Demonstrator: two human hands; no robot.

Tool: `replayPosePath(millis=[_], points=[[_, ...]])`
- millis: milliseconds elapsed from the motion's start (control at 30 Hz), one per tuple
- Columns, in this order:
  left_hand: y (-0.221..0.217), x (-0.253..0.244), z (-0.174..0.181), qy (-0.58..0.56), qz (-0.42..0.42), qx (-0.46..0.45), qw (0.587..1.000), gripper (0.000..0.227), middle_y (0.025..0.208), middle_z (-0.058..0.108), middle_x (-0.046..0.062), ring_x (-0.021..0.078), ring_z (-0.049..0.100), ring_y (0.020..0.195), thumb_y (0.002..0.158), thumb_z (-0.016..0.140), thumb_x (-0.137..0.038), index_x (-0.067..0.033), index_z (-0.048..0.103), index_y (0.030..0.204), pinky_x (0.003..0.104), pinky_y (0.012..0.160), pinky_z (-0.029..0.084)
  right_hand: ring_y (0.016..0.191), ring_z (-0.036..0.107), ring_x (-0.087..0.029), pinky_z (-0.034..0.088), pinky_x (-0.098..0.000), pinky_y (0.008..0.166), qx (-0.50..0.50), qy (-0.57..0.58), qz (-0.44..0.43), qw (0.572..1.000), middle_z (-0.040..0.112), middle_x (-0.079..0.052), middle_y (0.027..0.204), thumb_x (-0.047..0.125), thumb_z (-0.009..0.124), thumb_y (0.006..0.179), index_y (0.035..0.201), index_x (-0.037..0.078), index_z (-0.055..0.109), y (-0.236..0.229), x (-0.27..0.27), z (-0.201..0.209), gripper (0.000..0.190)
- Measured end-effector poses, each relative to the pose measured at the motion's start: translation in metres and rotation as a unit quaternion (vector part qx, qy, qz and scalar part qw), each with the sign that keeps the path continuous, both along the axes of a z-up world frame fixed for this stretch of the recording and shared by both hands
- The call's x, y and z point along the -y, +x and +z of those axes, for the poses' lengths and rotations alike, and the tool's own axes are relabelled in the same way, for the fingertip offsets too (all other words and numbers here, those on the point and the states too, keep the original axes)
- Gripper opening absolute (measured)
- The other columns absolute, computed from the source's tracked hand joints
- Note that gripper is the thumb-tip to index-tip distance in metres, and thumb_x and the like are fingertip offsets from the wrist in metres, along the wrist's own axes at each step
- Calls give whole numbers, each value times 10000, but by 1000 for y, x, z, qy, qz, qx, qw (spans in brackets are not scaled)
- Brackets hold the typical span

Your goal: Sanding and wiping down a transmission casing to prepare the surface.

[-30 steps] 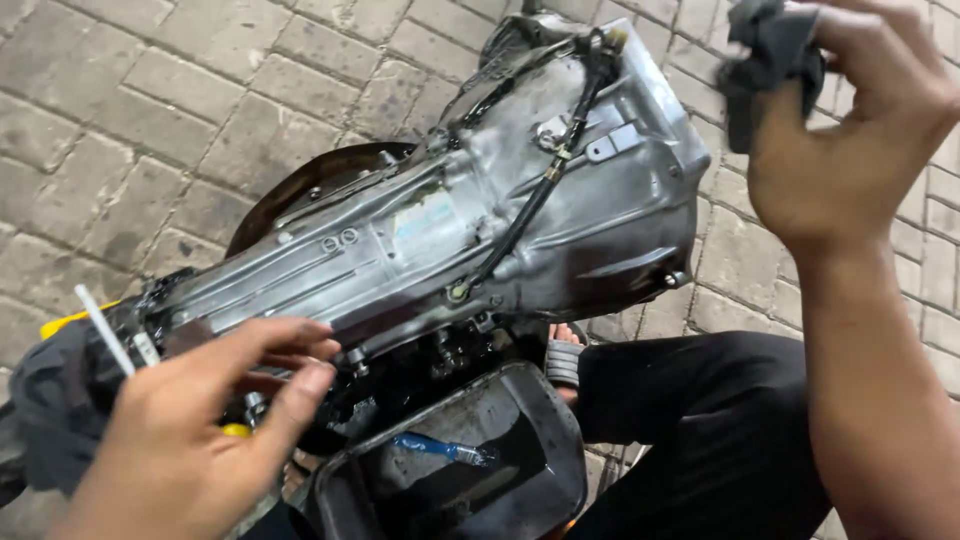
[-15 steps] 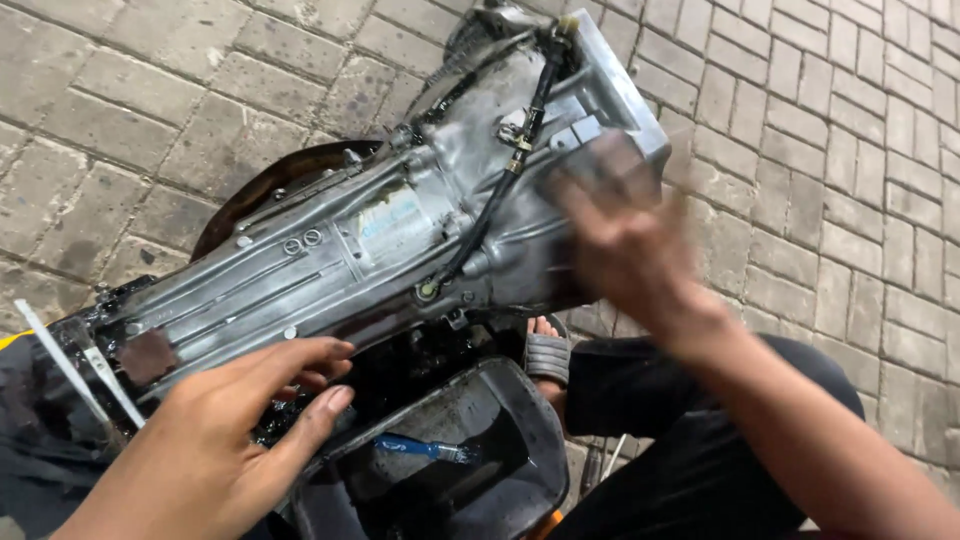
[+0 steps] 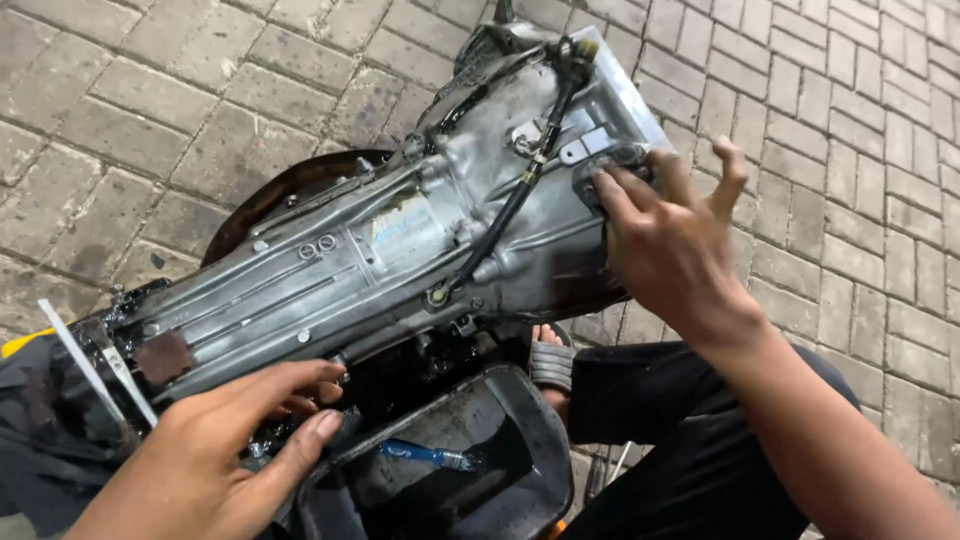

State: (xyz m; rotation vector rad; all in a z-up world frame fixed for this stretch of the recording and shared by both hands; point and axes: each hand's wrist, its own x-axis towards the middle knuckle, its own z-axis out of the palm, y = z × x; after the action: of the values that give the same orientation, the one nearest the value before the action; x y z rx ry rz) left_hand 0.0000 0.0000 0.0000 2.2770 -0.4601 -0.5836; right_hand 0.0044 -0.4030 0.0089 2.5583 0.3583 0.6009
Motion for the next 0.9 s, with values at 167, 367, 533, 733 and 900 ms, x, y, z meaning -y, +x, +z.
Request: replayPosePath(millis=[167,367,533,733,900], points=[[3,8,0,40,-22,-49,998,436,1124,886,-171,5,855,949,825,739,-423,-306,740,1245,292,828,659,1145,656,-267,327,-521,1101,-27,4,63,998,772,-105,1119,102,620,934,1144,71,774,-1,-41,-13,263],[5,2,-6,14,-20,-35,999,413,1092,891,-162,2,869,902,825,735,-432,-284,765,1209,273,792,648,911,725,-273,412,-470,1025,-26,88,55,994,796,-5,942,189,685,1037,1003,222,758,5,-16,12,87],[5,1,-6,8,-19,12,1000,405,1094,887,-138,11,856,912,803,770,-389,-257,763,1185,288,805,634,978,615,-246,258,-402,990,-77,115,-12,990,801,51,942,175,645,1040,813,185,702,9,-8,6,234],[9,19,3,-35,-90,53,994,468,1145,847,-65,94,833,993,857,713,-373,-199,700,1291,316,846,622,927,571,-225,291,-360,989,-179,139,148,963,776,-7,927,216,764,971,884,169,747,22,-46,-8,100],[13,6,14,92,-36,-61,993,427,1139,873,-183,13,829,1057,838,714,-483,-360,746,1246,304,880,616,1197,556,-180,186,-447,1115,-302,239,-184,905,749,119,1148,388,640,950,998,294,770,39,-29,41,167]])
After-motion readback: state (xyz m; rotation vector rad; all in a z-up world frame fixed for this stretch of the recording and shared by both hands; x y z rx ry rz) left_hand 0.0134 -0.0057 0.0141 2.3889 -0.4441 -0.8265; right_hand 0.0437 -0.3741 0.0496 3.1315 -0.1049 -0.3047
